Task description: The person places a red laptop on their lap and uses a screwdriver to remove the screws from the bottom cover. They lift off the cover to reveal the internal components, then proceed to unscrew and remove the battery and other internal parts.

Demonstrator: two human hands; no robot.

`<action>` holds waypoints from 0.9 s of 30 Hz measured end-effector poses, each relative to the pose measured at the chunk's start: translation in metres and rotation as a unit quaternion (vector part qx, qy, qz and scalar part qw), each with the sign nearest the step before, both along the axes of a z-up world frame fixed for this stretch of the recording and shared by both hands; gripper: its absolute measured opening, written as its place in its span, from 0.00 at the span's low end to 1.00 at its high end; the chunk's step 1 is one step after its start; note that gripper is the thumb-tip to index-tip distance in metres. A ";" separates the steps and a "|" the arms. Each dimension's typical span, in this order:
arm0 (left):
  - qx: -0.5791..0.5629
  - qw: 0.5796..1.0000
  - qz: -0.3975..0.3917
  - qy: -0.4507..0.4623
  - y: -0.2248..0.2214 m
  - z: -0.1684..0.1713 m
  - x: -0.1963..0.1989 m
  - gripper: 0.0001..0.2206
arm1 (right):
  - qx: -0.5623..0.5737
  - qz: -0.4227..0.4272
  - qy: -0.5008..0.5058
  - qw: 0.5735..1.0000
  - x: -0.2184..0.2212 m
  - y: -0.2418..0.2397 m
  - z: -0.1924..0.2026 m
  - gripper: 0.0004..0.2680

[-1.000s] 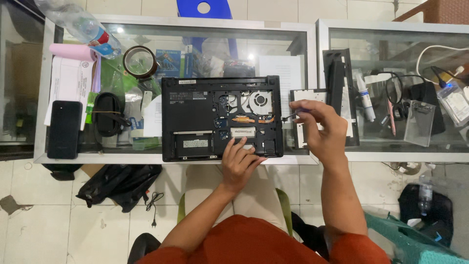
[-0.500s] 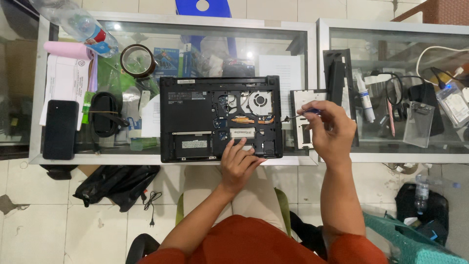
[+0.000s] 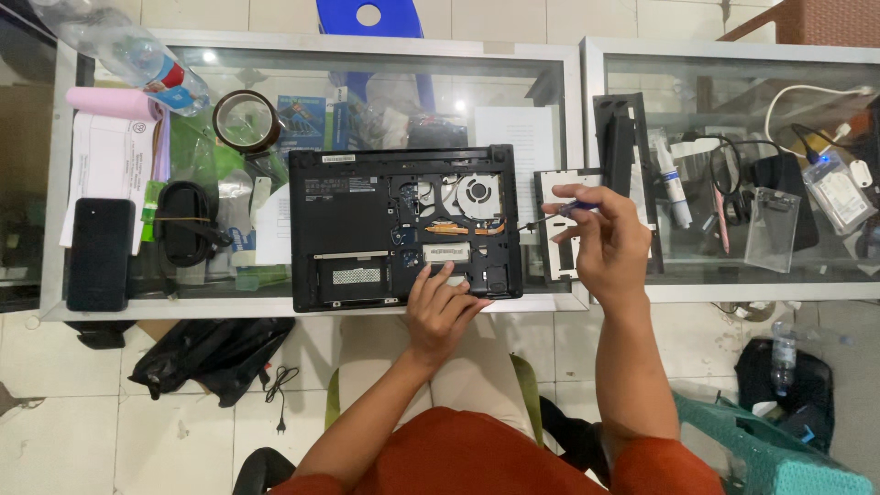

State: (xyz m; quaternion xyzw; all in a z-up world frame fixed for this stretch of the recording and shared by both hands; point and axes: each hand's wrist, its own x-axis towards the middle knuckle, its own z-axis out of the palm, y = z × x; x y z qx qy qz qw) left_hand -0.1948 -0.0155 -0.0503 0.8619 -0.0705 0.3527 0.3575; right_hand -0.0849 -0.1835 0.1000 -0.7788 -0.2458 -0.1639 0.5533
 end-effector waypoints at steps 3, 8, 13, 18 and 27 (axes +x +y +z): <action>-0.003 1.000 -0.003 0.012 0.000 0.007 0.000 0.10 | -0.027 -0.002 -0.026 0.999 0.002 -0.003 -0.002 0.03; -0.004 1.000 -0.005 -0.004 0.001 0.000 0.000 0.10 | -0.041 -0.021 -0.052 0.998 0.003 -0.005 -0.004 0.04; -0.004 1.000 -0.009 -0.005 0.001 0.000 0.000 0.10 | -0.021 -0.029 -0.033 0.999 0.001 -0.002 -0.002 0.06; 0.004 1.000 -0.013 0.002 0.001 0.003 0.001 0.10 | -0.031 -0.019 -0.032 0.999 -0.001 -0.001 0.001 0.04; 0.013 1.000 -0.006 0.018 0.001 0.008 0.000 0.10 | -0.134 -0.034 -0.099 0.985 0.001 -0.009 0.008 0.05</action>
